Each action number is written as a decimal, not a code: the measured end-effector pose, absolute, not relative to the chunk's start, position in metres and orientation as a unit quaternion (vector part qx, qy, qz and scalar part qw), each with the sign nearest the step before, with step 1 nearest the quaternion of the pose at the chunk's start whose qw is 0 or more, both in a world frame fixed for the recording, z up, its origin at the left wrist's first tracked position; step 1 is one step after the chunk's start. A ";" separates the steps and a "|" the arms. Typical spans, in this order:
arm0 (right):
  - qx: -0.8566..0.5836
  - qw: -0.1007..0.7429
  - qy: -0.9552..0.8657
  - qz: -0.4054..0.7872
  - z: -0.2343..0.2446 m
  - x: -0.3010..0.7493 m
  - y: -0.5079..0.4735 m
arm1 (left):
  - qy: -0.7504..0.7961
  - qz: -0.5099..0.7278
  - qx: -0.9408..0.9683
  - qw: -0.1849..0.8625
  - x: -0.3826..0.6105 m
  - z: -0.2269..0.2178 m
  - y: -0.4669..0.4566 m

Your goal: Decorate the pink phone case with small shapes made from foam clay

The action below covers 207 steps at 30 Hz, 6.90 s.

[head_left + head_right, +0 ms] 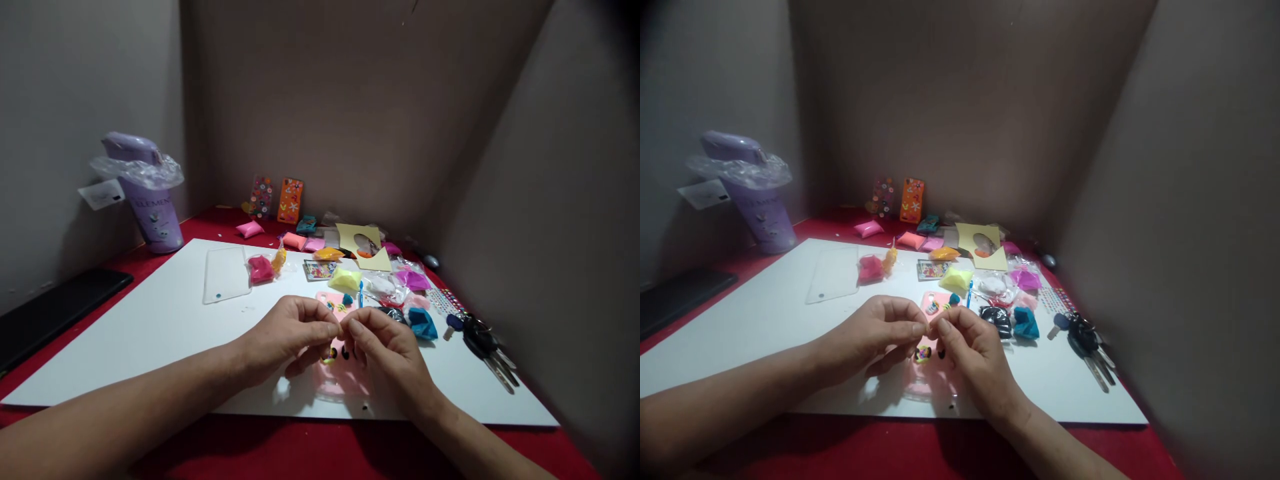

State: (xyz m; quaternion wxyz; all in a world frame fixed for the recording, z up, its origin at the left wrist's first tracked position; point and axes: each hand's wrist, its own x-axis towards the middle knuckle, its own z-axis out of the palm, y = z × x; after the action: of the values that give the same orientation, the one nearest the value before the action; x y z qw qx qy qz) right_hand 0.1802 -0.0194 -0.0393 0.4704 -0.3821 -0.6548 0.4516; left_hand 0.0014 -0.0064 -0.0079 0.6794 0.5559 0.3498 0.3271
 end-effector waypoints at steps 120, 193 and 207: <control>-0.610 0.222 -0.749 -0.130 -0.032 0.122 -0.068 | 0.456 0.507 0.404 0.610 -0.004 -0.007 0.010; -0.534 0.550 -0.633 0.109 -0.005 0.124 -0.059 | 0.315 0.323 0.540 0.711 -0.006 -0.004 -0.001; -0.483 0.493 -0.721 -0.062 -0.011 0.131 -0.054 | 0.326 0.308 0.542 0.710 -0.009 -0.002 0.000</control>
State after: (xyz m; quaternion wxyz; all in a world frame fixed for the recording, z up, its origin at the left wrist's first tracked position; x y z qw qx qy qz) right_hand 0.1309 -0.0545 -0.0106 0.4932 -0.4830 -0.7209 -0.0616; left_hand -0.0094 -0.0002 -0.0023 0.7102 0.5423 0.3263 0.3083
